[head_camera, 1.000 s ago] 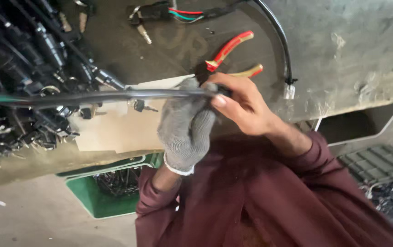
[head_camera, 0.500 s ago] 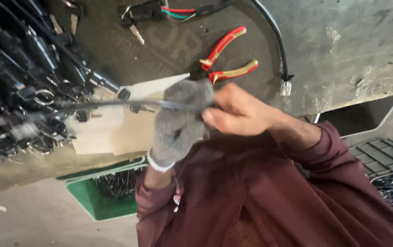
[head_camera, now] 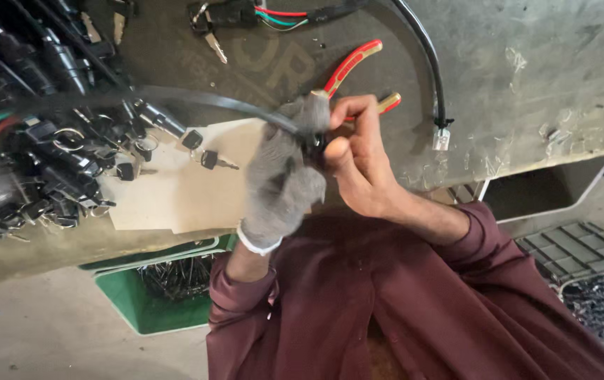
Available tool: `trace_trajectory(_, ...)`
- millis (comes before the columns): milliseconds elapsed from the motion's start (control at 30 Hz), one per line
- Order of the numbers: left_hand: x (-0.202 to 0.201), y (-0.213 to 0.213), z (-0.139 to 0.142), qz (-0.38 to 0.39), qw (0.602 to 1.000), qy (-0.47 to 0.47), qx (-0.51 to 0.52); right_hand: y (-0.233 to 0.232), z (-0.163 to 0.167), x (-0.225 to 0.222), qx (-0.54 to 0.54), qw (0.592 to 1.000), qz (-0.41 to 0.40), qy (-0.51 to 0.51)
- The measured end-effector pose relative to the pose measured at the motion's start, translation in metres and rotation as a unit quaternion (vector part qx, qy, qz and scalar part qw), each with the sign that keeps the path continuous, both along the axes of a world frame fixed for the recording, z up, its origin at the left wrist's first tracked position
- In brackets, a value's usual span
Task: The person holds a black cable against the workbench and uses pliers to strip insulation from its ends, pulling off the cut insulation pieces and exposing the inner wires. They work through the cable section by section, setting stripped pieces aside on the bench.
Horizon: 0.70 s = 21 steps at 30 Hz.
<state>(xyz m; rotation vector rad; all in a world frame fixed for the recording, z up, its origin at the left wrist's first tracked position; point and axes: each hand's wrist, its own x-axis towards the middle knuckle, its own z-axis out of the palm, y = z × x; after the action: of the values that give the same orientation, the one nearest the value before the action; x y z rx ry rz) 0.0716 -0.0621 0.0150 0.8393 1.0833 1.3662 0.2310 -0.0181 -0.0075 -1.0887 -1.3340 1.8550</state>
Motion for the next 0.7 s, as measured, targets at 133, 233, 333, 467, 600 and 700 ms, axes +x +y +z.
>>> trace_trajectory(133, -0.007, -0.001, -0.004, 0.031, 0.998, 0.026, 0.041, 0.036, 0.037, -0.005, 0.315, 0.924, 0.135, -0.170)
trace_trajectory(233, -0.013, -0.005, -0.008, 0.139, 0.984, -0.112, 0.007, 0.072, 0.047, 0.010, 0.524, 0.789, 0.161, -0.275)
trace_trajectory(333, -0.015, -0.008, -0.007, 0.079, 0.991, -0.050, -0.098, 0.082, 0.036, 0.023, 0.614, 0.654, 0.167, -0.410)
trace_trajectory(467, -0.014, -0.006, 0.006, 0.040, 0.998, 0.035, 0.016, 0.074, 0.018, 0.033, 0.548, 0.702, 0.171, -0.421)
trace_trajectory(600, -0.019, -0.007, 0.029, -0.054, 0.998, 0.037, 0.024, 0.072, 0.025, 0.037, 0.171, 0.976, 0.076, -0.116)
trace_trajectory(700, -0.013, -0.012, 0.040, -0.055, 0.991, -0.119, 0.024, 0.072, 0.034, 0.031, -0.028, 0.987, 0.131, 0.091)
